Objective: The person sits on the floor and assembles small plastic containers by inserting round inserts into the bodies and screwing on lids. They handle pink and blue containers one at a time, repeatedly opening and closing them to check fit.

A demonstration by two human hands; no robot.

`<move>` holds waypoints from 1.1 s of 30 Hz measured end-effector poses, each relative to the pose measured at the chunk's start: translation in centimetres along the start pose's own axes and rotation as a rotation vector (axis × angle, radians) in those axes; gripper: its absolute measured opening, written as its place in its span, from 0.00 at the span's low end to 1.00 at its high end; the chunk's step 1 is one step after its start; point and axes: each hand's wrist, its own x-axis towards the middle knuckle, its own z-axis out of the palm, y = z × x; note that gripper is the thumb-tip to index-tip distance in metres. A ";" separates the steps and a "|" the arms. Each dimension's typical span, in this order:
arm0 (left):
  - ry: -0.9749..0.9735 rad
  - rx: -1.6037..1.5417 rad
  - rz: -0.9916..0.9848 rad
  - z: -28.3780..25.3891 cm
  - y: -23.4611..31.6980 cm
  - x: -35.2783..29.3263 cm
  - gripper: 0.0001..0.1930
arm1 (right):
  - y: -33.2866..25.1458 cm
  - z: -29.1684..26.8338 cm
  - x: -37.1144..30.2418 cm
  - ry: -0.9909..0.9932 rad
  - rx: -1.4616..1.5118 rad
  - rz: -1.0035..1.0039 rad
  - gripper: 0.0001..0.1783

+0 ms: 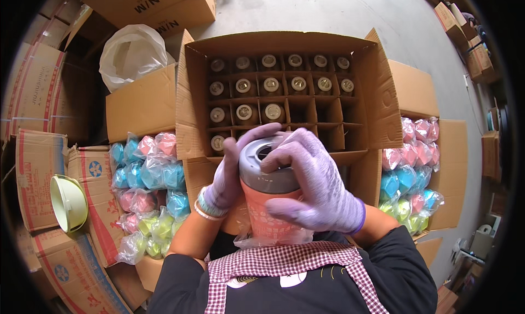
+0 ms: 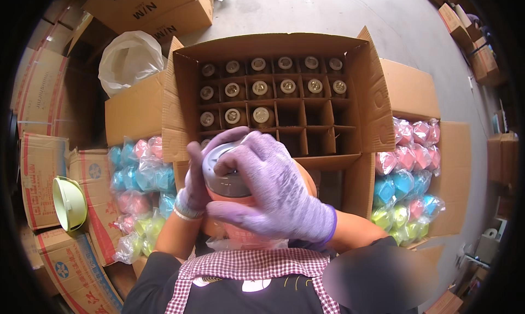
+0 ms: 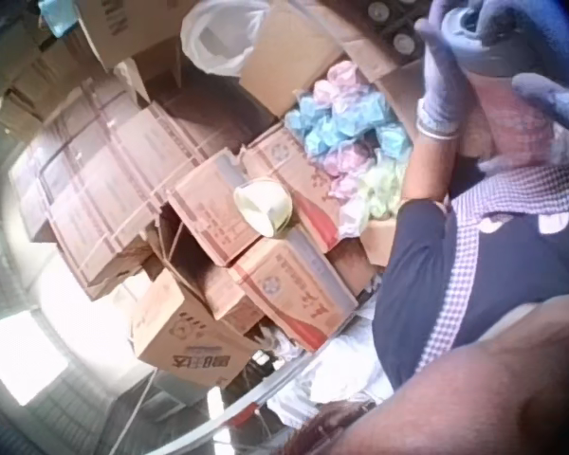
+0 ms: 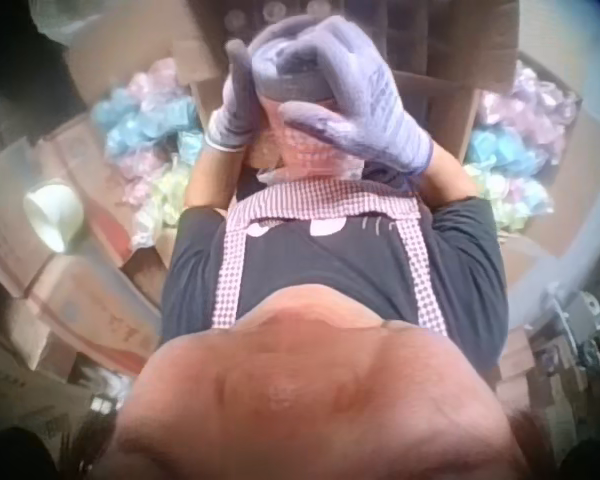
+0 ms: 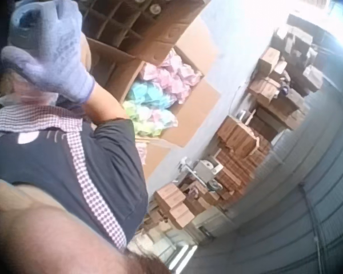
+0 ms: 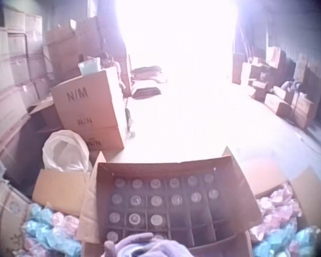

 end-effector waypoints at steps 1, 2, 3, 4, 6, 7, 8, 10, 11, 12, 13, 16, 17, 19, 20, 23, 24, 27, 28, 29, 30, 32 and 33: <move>0.128 0.230 0.062 1.2 0.5 -0.8 0.42 | 3.2 -0.1 -0.3 0.013 0.107 -0.062 0.42; 0.269 0.465 0.099 2.7 1.3 -1.5 0.40 | 5.4 0.1 -0.6 0.075 0.218 0.033 0.42; 0.045 0.645 0.218 2.4 1.6 -2.9 0.39 | 8.6 -0.2 -1.3 0.085 0.074 0.096 0.40; -0.181 0.820 0.343 1.6 2.1 -4.9 0.38 | 12.1 -0.4 -2.1 0.088 -0.065 0.157 0.38; -0.298 0.878 0.452 0.8 2.5 -4.7 0.39 | 14.1 -0.9 -1.6 0.169 -0.145 0.365 0.31; -0.188 0.767 0.424 0.2 2.1 -3.7 0.42 | 14.3 -1.2 -2.1 0.309 0.179 0.549 0.27; -0.067 0.661 0.412 -0.2 1.6 -2.2 0.44 | 11.3 -1.5 -1.0 0.376 0.136 0.359 0.27; 0.161 0.442 0.344 -0.3 0.7 -0.6 0.48 | 7.6 -0.7 -1.0 0.276 0.151 0.028 0.41; 0.260 0.332 0.303 -0.3 0.4 0.0 0.50 | 7.1 0.0 -1.4 0.199 0.167 -0.026 0.52; 0.120 0.546 0.418 0.6 1.2 -0.5 0.49 | 6.6 0.7 -1.8 0.115 0.188 -0.076 0.63; -0.008 0.757 0.576 1.4 2.1 -0.9 0.47 | 8.5 1.1 -2.4 0.003 0.369 0.089 0.61; -0.411 1.166 0.795 1.2 5.2 -2.4 0.41 | 10.9 1.5 -4.1 0.026 0.597 0.385 0.61; -0.387 1.195 0.775 1.2 4.9 -2.8 0.40 | 9.2 0.9 -3.8 0.135 0.418 0.265 0.60; -0.180 1.160 0.681 1.7 2.8 -3.4 0.40 | 7.1 0.8 -3.6 0.246 0.316 -0.119 0.60; 0.003 1.094 0.632 2.1 1.1 -3.1 0.42 | 7.0 0.9 -3.4 0.212 0.371 -0.160 0.60; 0.165 0.557 0.308 3.0 0.8 -4.4 0.47 | 9.7 -0.1 -3.1 -0.054 0.208 0.228 0.46; 0.153 0.537 0.306 2.8 1.0 -4.3 0.47 | 10.5 -0.4 -3.0 -0.039 0.336 0.347 0.44; 0.186 0.931 0.545 0.1 0.9 -1.9 0.47 | 6.9 0.4 -4.3 0.271 0.159 -0.154 0.53; 0.192 0.933 0.551 0.5 0.7 -2.6 0.47 | 6.8 1.1 -4.7 0.247 0.162 -0.232 0.56; 0.177 0.886 0.560 1.5 0.5 -3.3 0.46 | 7.2 1.1 -4.6 0.181 0.182 -0.208 0.54; 0.182 0.848 0.553 2.2 0.4 -4.3 0.46 | 8.4 0.2 -4.5 -0.034 0.234 0.122 0.52; 0.248 0.866 0.584 2.0 0.3 -4.9 0.46 | 8.5 -1.2 -4.7 -0.049 0.192 0.262 0.48; 0.269 0.932 0.609 1.2 0.2 -4.1 0.46 | 7.0 -0.4 -4.5 0.124 0.040 0.268 0.52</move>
